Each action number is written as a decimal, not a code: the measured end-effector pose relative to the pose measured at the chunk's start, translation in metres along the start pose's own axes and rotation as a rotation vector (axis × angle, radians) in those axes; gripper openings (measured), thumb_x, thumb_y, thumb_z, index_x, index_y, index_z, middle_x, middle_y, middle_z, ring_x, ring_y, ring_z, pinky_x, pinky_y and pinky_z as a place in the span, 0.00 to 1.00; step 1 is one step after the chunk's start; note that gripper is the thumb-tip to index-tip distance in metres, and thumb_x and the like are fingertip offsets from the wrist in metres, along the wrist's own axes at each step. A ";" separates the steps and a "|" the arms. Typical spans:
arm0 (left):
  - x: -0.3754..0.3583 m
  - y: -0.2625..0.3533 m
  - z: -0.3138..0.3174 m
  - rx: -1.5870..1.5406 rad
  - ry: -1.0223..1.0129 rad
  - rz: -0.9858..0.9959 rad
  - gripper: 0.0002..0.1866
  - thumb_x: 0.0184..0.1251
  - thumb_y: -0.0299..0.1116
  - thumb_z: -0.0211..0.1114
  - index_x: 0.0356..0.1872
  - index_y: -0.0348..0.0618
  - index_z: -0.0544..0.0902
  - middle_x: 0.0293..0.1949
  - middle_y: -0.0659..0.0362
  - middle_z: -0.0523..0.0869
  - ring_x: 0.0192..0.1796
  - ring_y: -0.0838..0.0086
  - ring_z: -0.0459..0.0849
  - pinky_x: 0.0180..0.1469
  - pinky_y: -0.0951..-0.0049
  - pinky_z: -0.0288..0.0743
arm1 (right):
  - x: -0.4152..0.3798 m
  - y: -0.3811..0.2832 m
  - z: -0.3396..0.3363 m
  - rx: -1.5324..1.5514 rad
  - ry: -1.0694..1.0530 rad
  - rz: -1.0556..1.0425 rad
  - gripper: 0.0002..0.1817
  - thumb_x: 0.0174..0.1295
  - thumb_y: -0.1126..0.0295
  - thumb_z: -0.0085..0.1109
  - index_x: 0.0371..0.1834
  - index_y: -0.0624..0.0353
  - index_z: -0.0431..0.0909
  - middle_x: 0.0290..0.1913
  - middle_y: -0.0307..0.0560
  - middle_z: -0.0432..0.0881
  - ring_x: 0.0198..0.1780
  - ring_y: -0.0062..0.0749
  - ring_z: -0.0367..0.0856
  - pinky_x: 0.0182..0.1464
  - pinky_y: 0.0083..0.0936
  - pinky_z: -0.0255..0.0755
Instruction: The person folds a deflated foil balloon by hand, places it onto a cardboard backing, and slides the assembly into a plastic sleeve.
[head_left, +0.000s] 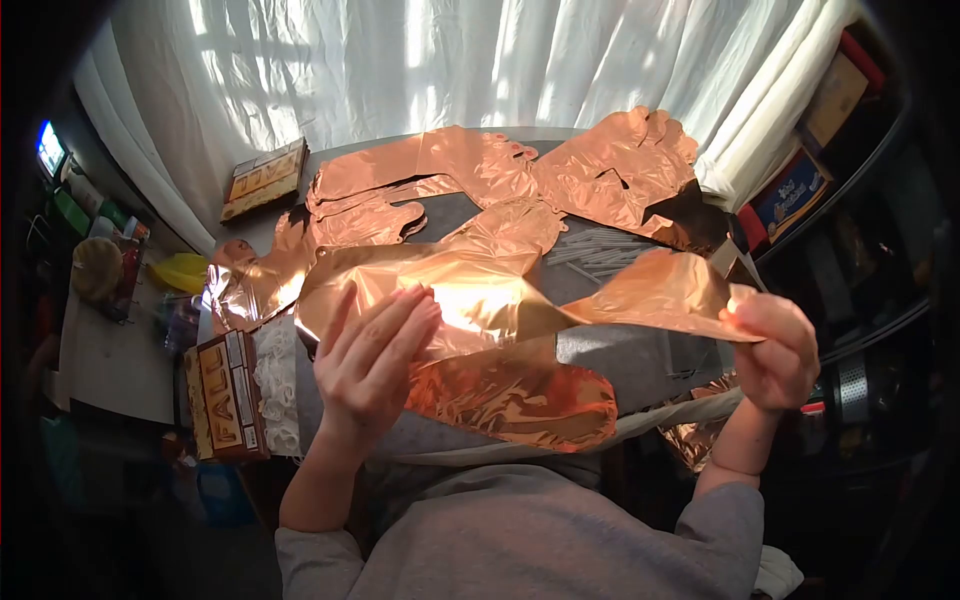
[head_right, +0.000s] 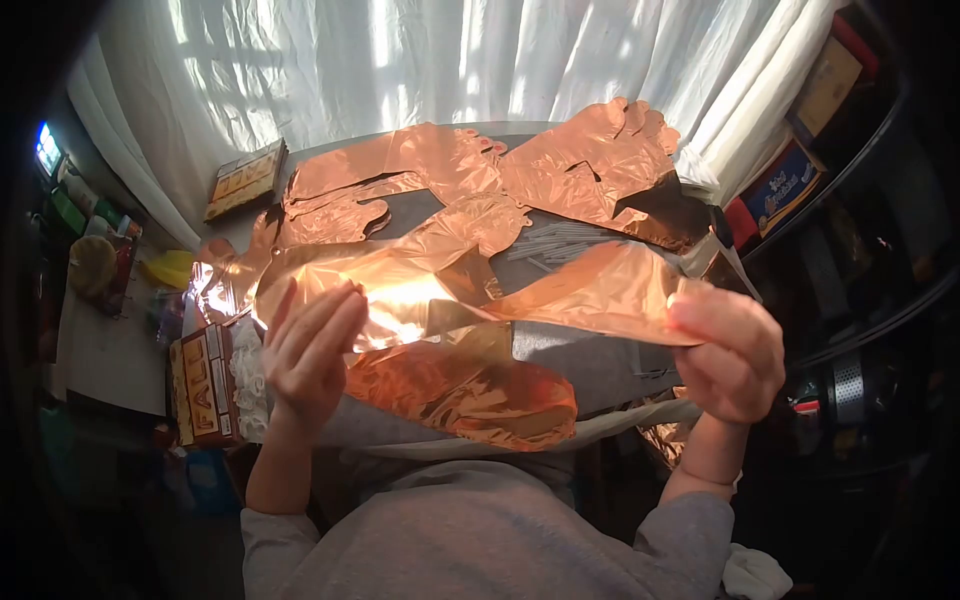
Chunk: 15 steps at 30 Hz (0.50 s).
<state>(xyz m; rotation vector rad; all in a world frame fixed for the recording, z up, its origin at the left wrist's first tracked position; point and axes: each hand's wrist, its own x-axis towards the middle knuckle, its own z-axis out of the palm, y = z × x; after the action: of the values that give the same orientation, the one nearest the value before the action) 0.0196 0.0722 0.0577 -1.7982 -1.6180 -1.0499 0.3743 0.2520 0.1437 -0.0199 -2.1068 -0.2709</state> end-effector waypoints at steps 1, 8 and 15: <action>-0.014 -0.004 0.002 0.020 -0.106 0.017 0.22 0.65 0.29 0.73 0.62 0.49 0.89 0.57 0.59 0.94 0.61 0.64 0.92 0.77 0.49 0.72 | -0.003 -0.006 -0.002 0.025 -0.073 -0.008 0.13 0.63 0.76 0.74 0.43 0.59 0.76 0.42 0.54 0.92 0.39 0.46 0.92 0.40 0.38 0.88; -0.096 -0.014 0.016 -0.137 -0.736 -0.179 0.30 0.75 0.33 0.67 0.77 0.50 0.76 0.79 0.56 0.76 0.82 0.58 0.71 0.83 0.42 0.59 | -0.044 -0.020 -0.001 0.664 -0.872 0.670 0.39 0.51 0.72 0.87 0.68 0.63 0.79 0.43 0.50 0.94 0.45 0.37 0.95 0.48 0.28 0.87; -0.111 -0.009 0.008 -0.207 -0.714 -0.243 0.32 0.73 0.27 0.68 0.78 0.48 0.76 0.81 0.54 0.74 0.84 0.57 0.68 0.86 0.45 0.55 | -0.056 -0.016 0.103 0.443 -0.762 0.361 0.25 0.69 0.56 0.71 0.65 0.57 0.85 0.65 0.50 0.87 0.69 0.48 0.84 0.71 0.43 0.77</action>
<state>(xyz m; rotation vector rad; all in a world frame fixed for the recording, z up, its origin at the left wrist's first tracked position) 0.0132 0.0142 -0.0379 -2.3298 -2.2504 -0.7211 0.3155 0.2620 0.0417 -0.2743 -2.8110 0.5026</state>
